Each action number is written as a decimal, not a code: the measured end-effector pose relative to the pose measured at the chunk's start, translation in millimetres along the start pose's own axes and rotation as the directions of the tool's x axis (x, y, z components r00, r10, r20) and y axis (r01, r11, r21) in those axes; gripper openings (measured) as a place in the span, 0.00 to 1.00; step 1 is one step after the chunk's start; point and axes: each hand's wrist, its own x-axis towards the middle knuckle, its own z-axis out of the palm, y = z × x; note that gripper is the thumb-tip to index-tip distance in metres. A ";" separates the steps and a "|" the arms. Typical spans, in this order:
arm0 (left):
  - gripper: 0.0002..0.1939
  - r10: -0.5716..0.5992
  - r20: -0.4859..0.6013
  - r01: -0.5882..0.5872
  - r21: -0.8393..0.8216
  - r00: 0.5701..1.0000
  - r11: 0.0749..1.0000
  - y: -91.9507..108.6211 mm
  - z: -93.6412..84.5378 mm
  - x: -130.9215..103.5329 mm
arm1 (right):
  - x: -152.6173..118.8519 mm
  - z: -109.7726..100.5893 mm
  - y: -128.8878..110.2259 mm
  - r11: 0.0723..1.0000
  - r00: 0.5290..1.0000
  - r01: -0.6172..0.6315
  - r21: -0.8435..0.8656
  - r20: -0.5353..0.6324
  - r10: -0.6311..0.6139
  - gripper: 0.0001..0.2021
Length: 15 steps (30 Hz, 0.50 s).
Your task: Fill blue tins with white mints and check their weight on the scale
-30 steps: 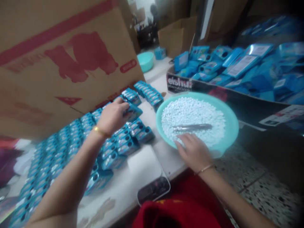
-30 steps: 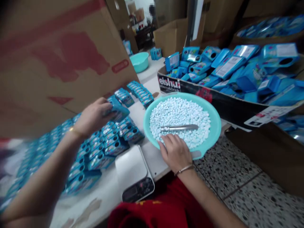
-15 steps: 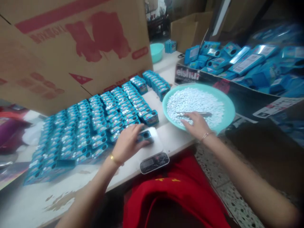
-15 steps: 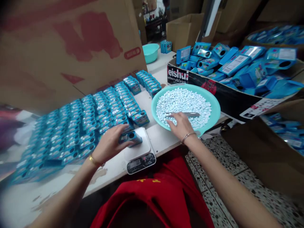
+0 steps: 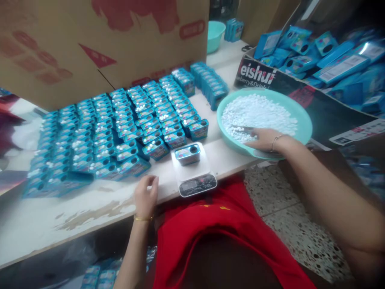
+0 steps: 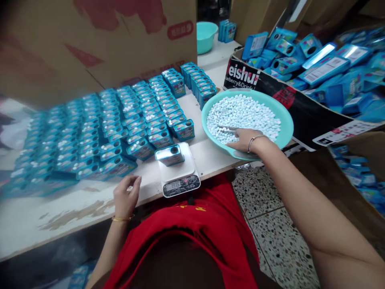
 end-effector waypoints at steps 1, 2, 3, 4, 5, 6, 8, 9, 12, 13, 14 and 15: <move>0.09 -0.007 0.014 0.007 -0.005 1.000 1.000 -2.2 3.2 -4.0 | 1.5 -1.5 2.2 1.000 0.996 0.012 -0.019 0.087 -0.010 0.26; 0.09 -0.006 0.033 0.006 -0.013 0.999 1.000 -3.7 6.4 -6.8 | 3.3 -3.0 3.2 0.999 0.986 0.019 -0.038 0.165 -0.012 0.24; 0.09 0.002 0.051 -0.001 -0.023 0.999 1.000 -4.5 9.6 -8.4 | 5.1 -4.1 3.1 0.998 0.977 0.020 -0.058 0.212 -0.007 0.24; 0.09 0.012 0.065 -0.010 -0.034 0.998 0.999 -4.8 12.9 -9.3 | 6.9 -4.3 2.0 0.997 0.976 0.022 -0.071 0.218 -0.006 0.23; 0.09 0.023 0.074 -0.019 -0.045 0.997 0.999 -4.8 16.3 -9.5 | 8.4 -3.6 0.5 0.996 0.978 0.013 -0.085 0.206 0.004 0.23; 0.09 0.031 0.080 -0.027 -0.055 0.996 0.998 -4.6 19.5 -9.4 | 9.7 -1.9 -1.1 0.995 0.983 -0.003 -0.095 0.184 0.021 0.22; 0.10 0.050 0.089 -0.043 -0.074 0.995 0.996 -4.4 25.1 -8.9 | 11.4 3.3 -2.8 0.996 0.991 -0.043 -0.075 0.124 0.052 0.19; 0.10 0.060 0.095 -0.052 -0.083 0.994 0.995 -4.5 27.3 -8.7 | 12.0 6.2 -2.2 0.997 0.994 -0.060 -0.040 0.092 0.064 0.16; 0.10 0.079 0.098 -0.069 -0.101 0.992 0.993 -6.0 31.2 -9.1 | 12.9 10.8 4.6 0.984 0.992 -0.115 0.139 -0.027 0.120 0.10; 0.10 0.080 0.094 -0.070 -0.106 0.992 0.992 -6.9 31.9 -9.4 | 13.2 10.4 7.8 0.970 0.986 -0.135 0.200 -0.066 0.151 0.09; 0.09 0.078 0.088 -0.068 -0.111 0.993 0.991 -7.8 32.5 -9.8 | 13.5 9.0 10.9 0.939 0.976 -0.164 0.302 -0.092 0.200 0.08; 0.09 0.076 0.079 -0.066 -0.118 0.994 0.991 -8.9 33.2 -10.2 | 14.0 6.8 13.7 0.880 0.961 -0.191 0.435 -0.099 0.258 0.07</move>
